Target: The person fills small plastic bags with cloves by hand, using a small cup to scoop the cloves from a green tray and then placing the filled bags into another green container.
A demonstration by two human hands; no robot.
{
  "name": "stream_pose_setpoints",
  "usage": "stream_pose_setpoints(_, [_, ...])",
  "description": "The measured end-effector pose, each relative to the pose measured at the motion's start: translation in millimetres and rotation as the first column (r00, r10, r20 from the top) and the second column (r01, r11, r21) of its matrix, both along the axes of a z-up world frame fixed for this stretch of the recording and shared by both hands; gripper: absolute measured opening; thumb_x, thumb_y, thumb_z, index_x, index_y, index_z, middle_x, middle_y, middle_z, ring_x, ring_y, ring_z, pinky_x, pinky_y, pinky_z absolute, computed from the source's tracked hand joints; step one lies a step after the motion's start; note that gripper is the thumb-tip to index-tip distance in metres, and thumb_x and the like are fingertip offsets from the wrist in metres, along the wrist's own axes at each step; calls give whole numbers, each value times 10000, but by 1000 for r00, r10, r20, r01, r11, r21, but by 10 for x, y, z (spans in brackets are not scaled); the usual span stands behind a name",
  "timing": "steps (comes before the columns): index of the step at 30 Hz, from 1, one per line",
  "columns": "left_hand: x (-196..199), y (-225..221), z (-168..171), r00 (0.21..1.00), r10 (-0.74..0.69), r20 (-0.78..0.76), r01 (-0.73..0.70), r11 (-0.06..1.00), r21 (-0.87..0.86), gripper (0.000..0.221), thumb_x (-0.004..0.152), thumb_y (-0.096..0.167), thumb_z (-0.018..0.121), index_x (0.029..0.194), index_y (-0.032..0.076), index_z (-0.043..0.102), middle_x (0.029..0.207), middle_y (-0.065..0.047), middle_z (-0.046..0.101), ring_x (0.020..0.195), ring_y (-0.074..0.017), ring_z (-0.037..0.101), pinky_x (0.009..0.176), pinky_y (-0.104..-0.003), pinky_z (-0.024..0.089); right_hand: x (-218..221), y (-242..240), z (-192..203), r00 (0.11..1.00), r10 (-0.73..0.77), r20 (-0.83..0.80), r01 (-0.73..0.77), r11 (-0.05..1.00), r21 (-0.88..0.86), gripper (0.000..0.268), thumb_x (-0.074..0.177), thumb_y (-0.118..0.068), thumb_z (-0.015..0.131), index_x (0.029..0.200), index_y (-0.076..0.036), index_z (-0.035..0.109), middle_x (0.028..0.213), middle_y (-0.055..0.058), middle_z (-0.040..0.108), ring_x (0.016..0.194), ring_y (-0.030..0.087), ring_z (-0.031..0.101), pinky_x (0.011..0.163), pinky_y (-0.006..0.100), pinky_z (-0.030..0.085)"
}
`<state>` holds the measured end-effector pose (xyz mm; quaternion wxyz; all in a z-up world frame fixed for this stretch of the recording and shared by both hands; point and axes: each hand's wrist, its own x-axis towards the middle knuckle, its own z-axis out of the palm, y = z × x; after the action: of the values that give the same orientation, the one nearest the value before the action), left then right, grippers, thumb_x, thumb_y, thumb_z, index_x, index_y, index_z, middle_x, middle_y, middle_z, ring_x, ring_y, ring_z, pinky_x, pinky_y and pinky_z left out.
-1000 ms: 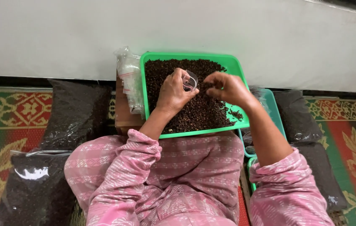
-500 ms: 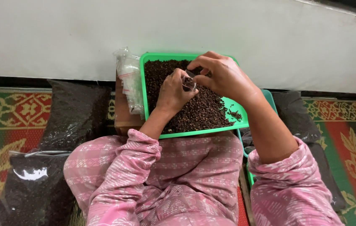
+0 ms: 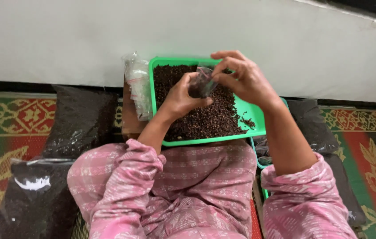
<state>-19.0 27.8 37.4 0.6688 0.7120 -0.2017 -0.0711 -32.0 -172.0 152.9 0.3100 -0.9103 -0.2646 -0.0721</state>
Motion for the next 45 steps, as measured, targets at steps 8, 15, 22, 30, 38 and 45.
stream_pose_setpoints(8, [-40, -128, -147, 967, -249, -52, 222, 925, -310, 332, 770, 182, 911, 1032, 64, 743, 819, -127, 753, 769, -211, 755, 709, -348, 630, -195, -66, 110, 999, 30, -25, -31, 998, -47, 91, 959, -136, 721, 1047, -149, 706, 1386, 142, 611, 1127, 374, 680, 823, 450, 604])
stream_pose_setpoints(15, [-46, -125, -4, 965, -263, -22, 238, 904, -356, 274, 765, 129, 909, 989, 75, 761, 797, -120, 769, 767, -184, 772, 687, -311, 652, -454, 49, 426, 987, 36, -155, -53, 993, -109, 187, 914, -77, 727, 1101, -81, 714, 1403, 242, 558, 1171, 442, 633, 931, 530, 572])
stream_pose_setpoints(22, [-61, -116, 69, 960, -278, 15, 269, 913, -305, 257, 795, 50, 869, 1023, 61, 751, 759, -117, 747, 708, -159, 735, 631, -300, 628, -385, -277, 229, 1000, 6, -28, -11, 984, -178, 113, 928, -135, 743, 1038, -118, 723, 1348, 162, 607, 1154, 414, 657, 912, 479, 585])
stream_pose_setpoints(30, [-151, -170, 112, 965, -259, 47, 261, 924, -280, 302, 833, 28, 822, 1110, 83, 716, 823, -107, 751, 726, -159, 738, 670, -309, 643, -413, -323, 94, 996, 91, 17, -91, 996, -24, 55, 992, -75, 678, 1038, -84, 706, 1235, 159, 688, 1039, 321, 712, 778, 411, 602])
stream_pose_setpoints(38, [-76, -386, -14, 975, -219, 45, 223, 935, -277, 352, 811, 27, 844, 1136, 79, 718, 821, -127, 757, 749, -175, 752, 680, -323, 659, -344, -550, -67, 997, 11, 73, -15, 999, 50, 103, 943, -59, 764, 1027, -99, 720, 1116, 93, 721, 976, 207, 716, 722, 313, 590])
stream_pose_setpoints(45, [-249, -633, 323, 984, -81, 159, 119, 962, -245, 237, 970, 288, 756, 1173, 166, 742, 1022, -77, 775, 972, -113, 672, 857, -367, 609, -401, -736, -43, 998, -40, 38, 37, 996, 82, 128, 904, -34, 793, 1018, -68, 745, 820, 45, 683, 740, 136, 670, 660, 268, 574])
